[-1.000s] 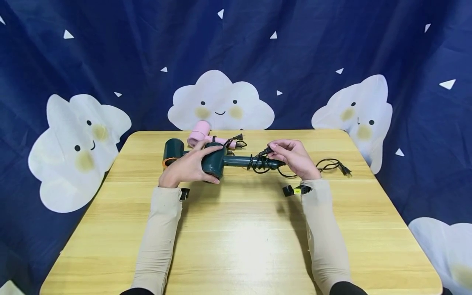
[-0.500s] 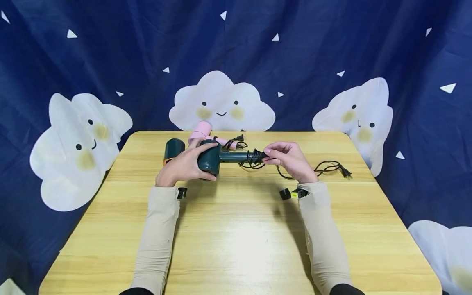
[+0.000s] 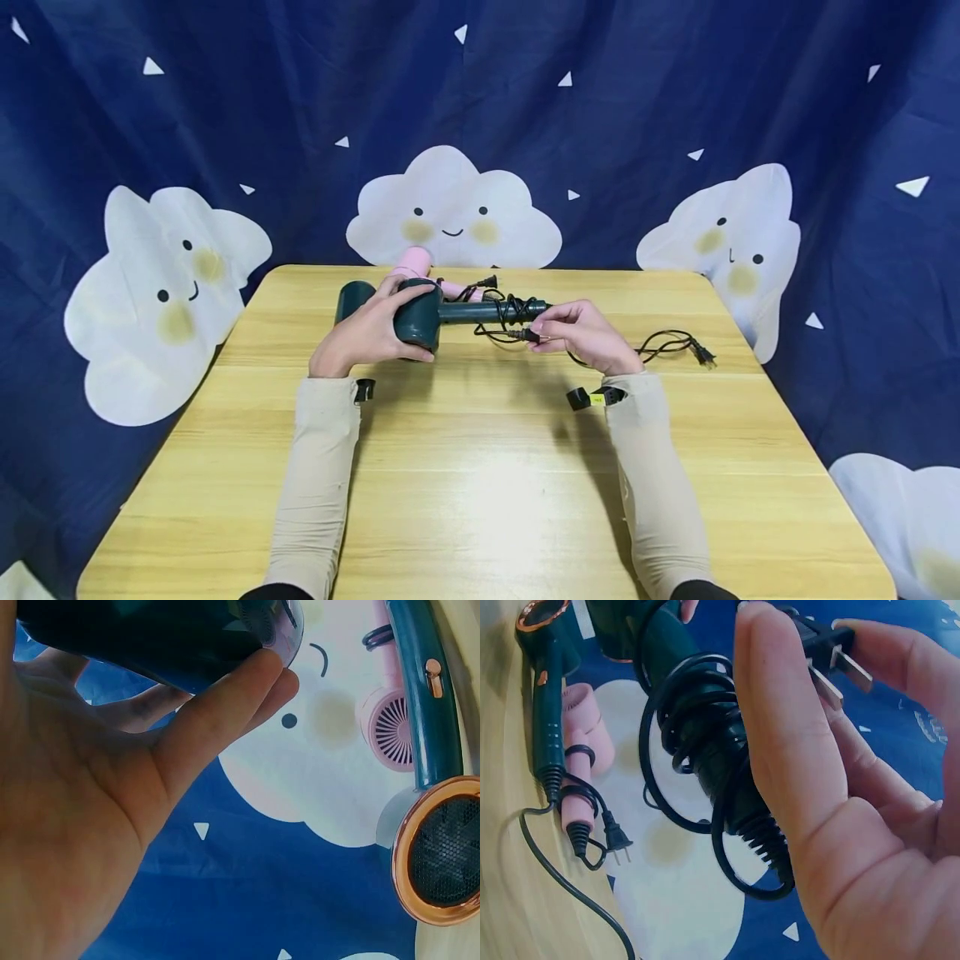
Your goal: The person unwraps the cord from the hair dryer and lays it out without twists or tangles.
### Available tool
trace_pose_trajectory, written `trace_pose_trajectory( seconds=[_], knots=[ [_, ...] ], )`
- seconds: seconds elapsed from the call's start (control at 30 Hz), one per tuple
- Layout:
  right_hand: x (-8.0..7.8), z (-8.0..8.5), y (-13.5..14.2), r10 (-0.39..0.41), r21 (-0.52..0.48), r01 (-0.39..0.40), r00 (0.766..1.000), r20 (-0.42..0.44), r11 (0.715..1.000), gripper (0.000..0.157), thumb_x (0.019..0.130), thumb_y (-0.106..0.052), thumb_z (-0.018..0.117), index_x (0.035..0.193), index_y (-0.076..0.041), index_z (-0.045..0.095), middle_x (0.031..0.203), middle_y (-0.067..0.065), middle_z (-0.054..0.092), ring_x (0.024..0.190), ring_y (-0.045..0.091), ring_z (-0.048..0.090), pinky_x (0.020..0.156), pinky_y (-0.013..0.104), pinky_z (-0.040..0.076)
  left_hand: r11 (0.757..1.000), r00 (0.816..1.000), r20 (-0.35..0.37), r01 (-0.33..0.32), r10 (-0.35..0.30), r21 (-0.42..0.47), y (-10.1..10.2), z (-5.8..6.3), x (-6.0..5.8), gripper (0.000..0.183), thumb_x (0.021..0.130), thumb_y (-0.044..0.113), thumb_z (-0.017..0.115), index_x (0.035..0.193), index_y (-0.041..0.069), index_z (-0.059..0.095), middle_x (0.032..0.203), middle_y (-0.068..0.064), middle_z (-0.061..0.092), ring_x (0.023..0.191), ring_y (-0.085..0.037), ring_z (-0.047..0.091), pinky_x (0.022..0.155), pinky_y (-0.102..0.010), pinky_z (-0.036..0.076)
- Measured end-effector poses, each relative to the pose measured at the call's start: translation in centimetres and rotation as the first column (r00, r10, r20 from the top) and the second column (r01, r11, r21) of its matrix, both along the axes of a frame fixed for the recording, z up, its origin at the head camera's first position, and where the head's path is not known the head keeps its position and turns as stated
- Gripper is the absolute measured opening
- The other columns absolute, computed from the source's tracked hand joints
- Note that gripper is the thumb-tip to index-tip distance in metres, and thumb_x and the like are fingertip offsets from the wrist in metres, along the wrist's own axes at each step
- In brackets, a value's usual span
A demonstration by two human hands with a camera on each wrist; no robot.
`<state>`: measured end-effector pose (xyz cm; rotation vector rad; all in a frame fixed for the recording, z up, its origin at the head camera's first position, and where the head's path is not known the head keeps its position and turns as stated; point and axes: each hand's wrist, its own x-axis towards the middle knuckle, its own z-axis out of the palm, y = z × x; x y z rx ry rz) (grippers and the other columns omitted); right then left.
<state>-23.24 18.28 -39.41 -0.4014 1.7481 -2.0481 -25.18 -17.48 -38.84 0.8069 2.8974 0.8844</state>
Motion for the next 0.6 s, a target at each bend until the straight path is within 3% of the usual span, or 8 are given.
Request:
trace_pose_trajectory(
  seconds=[0.17, 0.37, 0.6],
  knots=[
    [-0.3, -0.9, 0.0, 0.129, -0.036, -0.128, 0.991, 0.025, 0.991, 0.011, 0.093, 0.001, 0.062, 0.099, 0.002, 0.071, 0.094, 0.013, 0.075, 0.090, 0.031, 0.075, 0.089, 0.044, 0.055, 1.000, 1.000, -0.014, -0.019, 0.019, 0.013, -0.4, 0.2, 0.2, 0.109, 0.054, 0.063, 0.088, 0.148, 0.043, 0.037, 0.155, -0.007, 0.028, 0.123, -0.029, 0.050, 0.098, -0.049, 0.049],
    [-1.2, -3.0, 0.0, 0.266, -0.128, -0.260, 0.963, 0.032, 0.957, 0.018, 0.095, 0.005, 0.055, 0.101, -0.001, 0.071, 0.098, 0.013, 0.075, 0.094, 0.030, 0.074, 0.090, 0.040, 0.056, 0.999, 0.999, -0.036, -0.020, 0.021, 0.034, -0.7, 0.2, 0.1, 0.108, 0.054, 0.062, 0.090, 0.147, 0.041, 0.040, 0.156, -0.009, 0.028, 0.125, -0.029, 0.049, 0.099, -0.049, 0.049],
    [-2.0, -5.0, -0.2, 0.324, -0.157, -0.309, 0.942, 0.082, 0.938, 0.026, 0.099, 0.006, 0.047, 0.102, -0.003, 0.071, 0.101, 0.016, 0.075, 0.096, 0.026, 0.074, 0.095, 0.040, 0.053, 0.999, 0.998, -0.054, -0.021, 0.023, 0.039, -1.0, 0.1, 0.0, 0.111, 0.050, 0.074, 0.082, 0.147, 0.041, 0.040, 0.156, -0.008, 0.027, 0.125, -0.028, 0.048, 0.098, -0.049, 0.050]
  ],
)
